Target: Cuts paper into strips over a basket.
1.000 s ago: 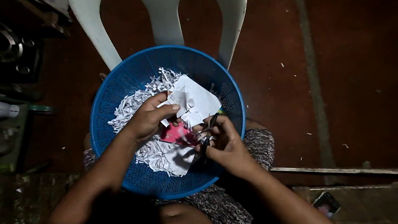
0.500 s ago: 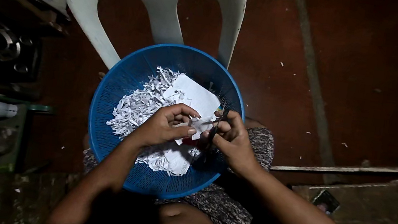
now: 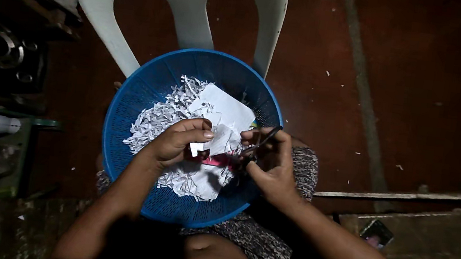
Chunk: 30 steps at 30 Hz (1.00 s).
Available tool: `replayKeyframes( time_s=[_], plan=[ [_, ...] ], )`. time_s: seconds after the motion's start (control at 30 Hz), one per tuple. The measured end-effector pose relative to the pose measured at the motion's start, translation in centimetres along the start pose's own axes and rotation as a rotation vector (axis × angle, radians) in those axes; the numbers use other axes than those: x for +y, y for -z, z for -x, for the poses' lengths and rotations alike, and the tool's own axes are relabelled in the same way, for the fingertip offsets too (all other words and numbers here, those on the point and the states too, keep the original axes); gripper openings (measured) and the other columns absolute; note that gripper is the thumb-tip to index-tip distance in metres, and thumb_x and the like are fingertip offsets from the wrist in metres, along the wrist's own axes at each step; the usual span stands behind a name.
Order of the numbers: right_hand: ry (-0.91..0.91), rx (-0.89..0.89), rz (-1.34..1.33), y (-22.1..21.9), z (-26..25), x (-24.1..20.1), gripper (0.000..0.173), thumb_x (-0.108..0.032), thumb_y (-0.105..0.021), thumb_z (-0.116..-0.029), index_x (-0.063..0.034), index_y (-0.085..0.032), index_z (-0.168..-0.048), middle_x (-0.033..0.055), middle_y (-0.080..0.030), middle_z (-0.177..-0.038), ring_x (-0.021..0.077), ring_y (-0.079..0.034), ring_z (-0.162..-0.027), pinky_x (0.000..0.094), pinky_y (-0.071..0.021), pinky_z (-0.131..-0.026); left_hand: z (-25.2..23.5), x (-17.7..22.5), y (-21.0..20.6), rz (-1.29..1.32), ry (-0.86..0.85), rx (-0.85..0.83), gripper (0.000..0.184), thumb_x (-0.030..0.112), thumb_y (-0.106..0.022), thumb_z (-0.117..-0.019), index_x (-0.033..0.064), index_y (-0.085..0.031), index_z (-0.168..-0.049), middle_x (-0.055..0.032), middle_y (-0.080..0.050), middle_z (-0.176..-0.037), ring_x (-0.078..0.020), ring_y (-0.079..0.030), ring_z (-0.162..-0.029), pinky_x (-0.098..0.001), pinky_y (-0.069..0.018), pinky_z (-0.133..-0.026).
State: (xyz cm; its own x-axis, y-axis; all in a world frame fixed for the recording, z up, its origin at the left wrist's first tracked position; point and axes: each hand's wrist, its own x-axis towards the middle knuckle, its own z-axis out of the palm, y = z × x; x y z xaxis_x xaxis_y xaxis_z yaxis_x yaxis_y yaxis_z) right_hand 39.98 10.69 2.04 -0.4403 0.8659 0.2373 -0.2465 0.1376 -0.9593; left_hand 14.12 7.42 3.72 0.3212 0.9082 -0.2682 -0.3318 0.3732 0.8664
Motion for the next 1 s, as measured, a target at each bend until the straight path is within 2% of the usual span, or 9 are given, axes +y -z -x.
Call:
replayKeyframes(
  time_s=[0.13,0.23,0.33,0.43,0.57,0.67,0.73,0.9,1.0],
  plan=[
    [0.341,-0.015,0.293,0.0,0.5,1.0,0.066,-0.004,-0.079,-0.0835,-0.0207,-0.047,-0.139,0.0087,-0.061,-0.14,0.031,-0.06,-0.128,0.0504,-0.0536,-0.105,-0.1,-0.3,-0.2,-0.006,0.046,-0.068,0.014,0.024,-0.06,-0.1008,0.0123,-0.065,-0.096,-0.0035,-0.067,-0.084,-0.0091,-0.065,-0.072,-0.0262,-0.0568,-0.065],
    [0.46,-0.071,0.357,0.4,0.7,1.4,0.056,-0.006,-0.078,-0.0839,-0.0216,-0.055,-0.133,0.006,-0.065,-0.136,0.0343,-0.053,-0.136,0.0553,-0.0451,-0.114,-0.4,-0.7,-0.2,-0.038,0.084,-0.13,0.013,0.023,-0.059,-0.1006,0.013,-0.065,-0.094,-0.0023,-0.066,-0.081,-0.0087,-0.064,-0.069,-0.0254,-0.0555,-0.062],
    [0.436,-0.133,0.388,0.7,0.7,1.4,0.04,-0.011,-0.076,-0.0876,-0.0205,-0.064,-0.125,0.0021,-0.074,-0.12,0.0304,-0.058,-0.129,0.0556,-0.0443,-0.113,-0.6,-0.6,-0.6,-0.126,0.06,-0.159,0.012,0.02,-0.061,-0.0993,0.0127,-0.066,-0.091,-0.0001,-0.067,-0.079,-0.0061,-0.064,-0.067,-0.0228,-0.0544,-0.061],
    [0.366,-0.107,0.353,0.7,0.6,1.4,0.033,-0.012,-0.074,-0.0891,-0.0181,-0.067,-0.121,0.0022,-0.075,-0.11,0.0263,-0.065,-0.118,0.0539,-0.0482,-0.108,-0.6,-0.6,-0.9,-0.284,-0.009,-0.132,0.011,0.019,-0.066,-0.0973,0.0091,-0.069,-0.096,-0.0015,-0.07,-0.084,-0.0078,-0.066,-0.075,-0.0255,-0.0569,-0.068],
    [0.285,-0.042,0.242,0.5,0.3,1.2,0.044,-0.005,-0.076,-0.0863,-0.0165,-0.06,-0.126,0.0073,-0.071,-0.113,0.0281,-0.068,-0.11,0.0498,-0.0585,-0.097,-0.6,-0.6,-1.3,-0.42,-0.115,-0.09,0.013,0.02,-0.067,-0.0965,0.007,-0.07,-0.098,-0.0022,-0.069,-0.085,-0.0082,-0.064,-0.075,-0.0246,-0.0541,-0.067],
    [0.293,-0.087,0.252,0.6,0.4,1.0,0.048,-0.006,-0.076,-0.0862,-0.018,-0.059,-0.129,0.007,-0.073,-0.114,0.0291,-0.067,-0.113,0.0517,-0.0564,-0.1,-0.6,-0.6,-1.4,-0.447,-0.14,-0.067,0.011,0.019,-0.068,-0.0964,0.0078,-0.069,-0.097,-0.0016,-0.068,-0.083,-0.008,-0.062,-0.072,-0.0238,-0.0524,-0.064],
    [0.292,-0.101,0.27,0.6,0.5,1.0,0.044,-0.006,-0.076,-0.0864,-0.0176,-0.062,-0.126,0.0069,-0.073,-0.113,0.0282,-0.067,-0.112,0.0527,-0.0549,-0.101,-0.5,-0.4,-1.5,-0.47,-0.147,-0.048,0.01,0.018,-0.068,-0.0962,0.0081,-0.07,-0.097,-0.0017,-0.069,-0.084,-0.0082,-0.063,-0.071,-0.0236,-0.0532,-0.063],
    [0.249,-0.027,0.284,0.5,0.4,1.2,0.039,-0.007,-0.076,-0.0868,-0.0127,-0.06,-0.121,0.0087,-0.069,-0.115,0.0269,-0.068,-0.109,0.0495,-0.0593,-0.096,-0.2,-0.5,-2.2,-0.62,-0.256,0.015,0.012,0.02,-0.068,-0.0973,0.0092,-0.072,-0.099,0.0004,-0.07,-0.09,-0.0076,-0.061,-0.068,-0.0232,-0.0513,-0.058],
    [0.221,0.005,0.309,0.6,0.3,1.1,0.042,-0.006,-0.077,-0.0859,-0.0105,-0.058,-0.123,0.0085,-0.069,-0.114,0.0239,-0.068,-0.107,0.0475,-0.0594,-0.094,0.1,-0.3,-2.8,-0.744,-0.328,0.052,0.019,0.027,-0.069,-0.0977,0.0103,-0.074,-0.105,0.0019,-0.071,-0.098,-0.0082,-0.068,-0.081,-0.027,-0.0604,-0.07]
  ],
)
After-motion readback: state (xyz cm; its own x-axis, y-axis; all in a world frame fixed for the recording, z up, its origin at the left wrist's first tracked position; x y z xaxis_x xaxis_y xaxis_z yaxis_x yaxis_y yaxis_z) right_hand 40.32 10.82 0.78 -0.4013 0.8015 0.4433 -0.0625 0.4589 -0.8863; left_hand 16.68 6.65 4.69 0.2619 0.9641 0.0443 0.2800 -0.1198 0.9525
